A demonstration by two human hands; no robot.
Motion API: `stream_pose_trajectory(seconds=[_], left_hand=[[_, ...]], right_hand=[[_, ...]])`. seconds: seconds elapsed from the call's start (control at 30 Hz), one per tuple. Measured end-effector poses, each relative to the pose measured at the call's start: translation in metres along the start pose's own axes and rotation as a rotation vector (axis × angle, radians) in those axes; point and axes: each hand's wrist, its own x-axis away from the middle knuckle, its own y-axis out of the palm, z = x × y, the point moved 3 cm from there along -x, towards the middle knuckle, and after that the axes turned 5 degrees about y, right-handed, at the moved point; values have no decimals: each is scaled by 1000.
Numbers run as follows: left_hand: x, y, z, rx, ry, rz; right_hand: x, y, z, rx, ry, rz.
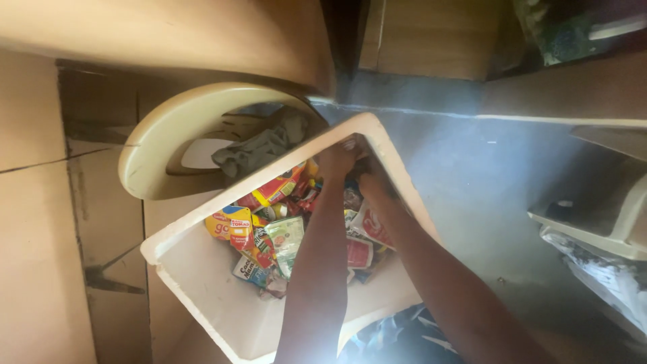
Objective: Organizing and stocking various packaged food items and household products from a plastic bin onto a pantry shelf.
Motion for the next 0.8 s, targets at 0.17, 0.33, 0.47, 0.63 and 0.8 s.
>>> stream_pose_trajectory(seconds=[0.17, 0.33, 0.47, 0.63, 0.8], left_hand=[[14, -1, 0, 90, 4, 32], [11, 0, -26, 294, 127, 43], [42, -47, -7, 750, 173, -25], [89, -31, -64, 1137, -162, -324], [219, -107, -1, 1543, -480, -430]], right_hand=[[19, 2, -5, -111, 60, 29], [59, 9, -65, -225, -23, -48], [119, 2, -138, -151, 9, -55], [168, -18, -164, 345, -192, -63], [235, -25, -205, 740, -461, -71]])
